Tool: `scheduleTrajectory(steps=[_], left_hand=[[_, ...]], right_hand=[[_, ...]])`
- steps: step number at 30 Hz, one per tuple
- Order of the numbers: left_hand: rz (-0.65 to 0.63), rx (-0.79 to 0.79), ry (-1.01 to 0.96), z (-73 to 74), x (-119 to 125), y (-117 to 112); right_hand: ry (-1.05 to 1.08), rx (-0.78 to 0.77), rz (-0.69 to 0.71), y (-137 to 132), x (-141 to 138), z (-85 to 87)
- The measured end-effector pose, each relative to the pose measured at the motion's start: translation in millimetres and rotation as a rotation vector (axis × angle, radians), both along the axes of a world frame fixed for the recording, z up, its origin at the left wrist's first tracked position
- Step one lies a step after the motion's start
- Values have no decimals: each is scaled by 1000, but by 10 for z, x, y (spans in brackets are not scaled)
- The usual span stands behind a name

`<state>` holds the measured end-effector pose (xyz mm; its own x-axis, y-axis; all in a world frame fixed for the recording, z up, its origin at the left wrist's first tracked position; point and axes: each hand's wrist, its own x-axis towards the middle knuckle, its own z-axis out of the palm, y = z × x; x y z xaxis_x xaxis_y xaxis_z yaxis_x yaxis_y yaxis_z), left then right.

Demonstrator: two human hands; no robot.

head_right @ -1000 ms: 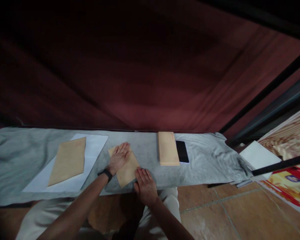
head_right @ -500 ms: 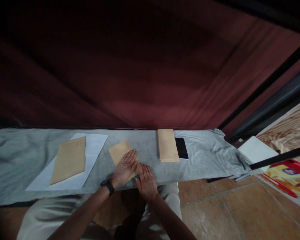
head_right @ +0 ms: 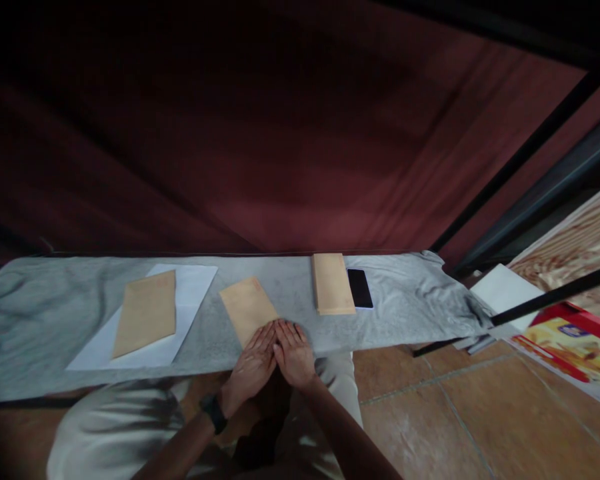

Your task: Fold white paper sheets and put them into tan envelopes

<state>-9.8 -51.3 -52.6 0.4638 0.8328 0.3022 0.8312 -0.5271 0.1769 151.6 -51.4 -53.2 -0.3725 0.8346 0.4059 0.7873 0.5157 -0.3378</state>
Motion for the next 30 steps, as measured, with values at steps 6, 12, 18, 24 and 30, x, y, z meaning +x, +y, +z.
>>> scheduleTrajectory(steps=[6,12,18,24,30], left_hand=[[47,16,-49,-15,-41,-301],[85,29,13,28,-222,-548],[158,78,61,-2,-412,-645],[175,6,119,312,-360,-413],[235,-7,140,518,-189,-238]], right_hand=[[-44,-9,46,-48,37,41],[-56,-28,2,-94,59,29],[14,-69,-92,-139,56,84],[19,-195,-276,72,-131,252],[320,-354,-372,380,-269,307]])
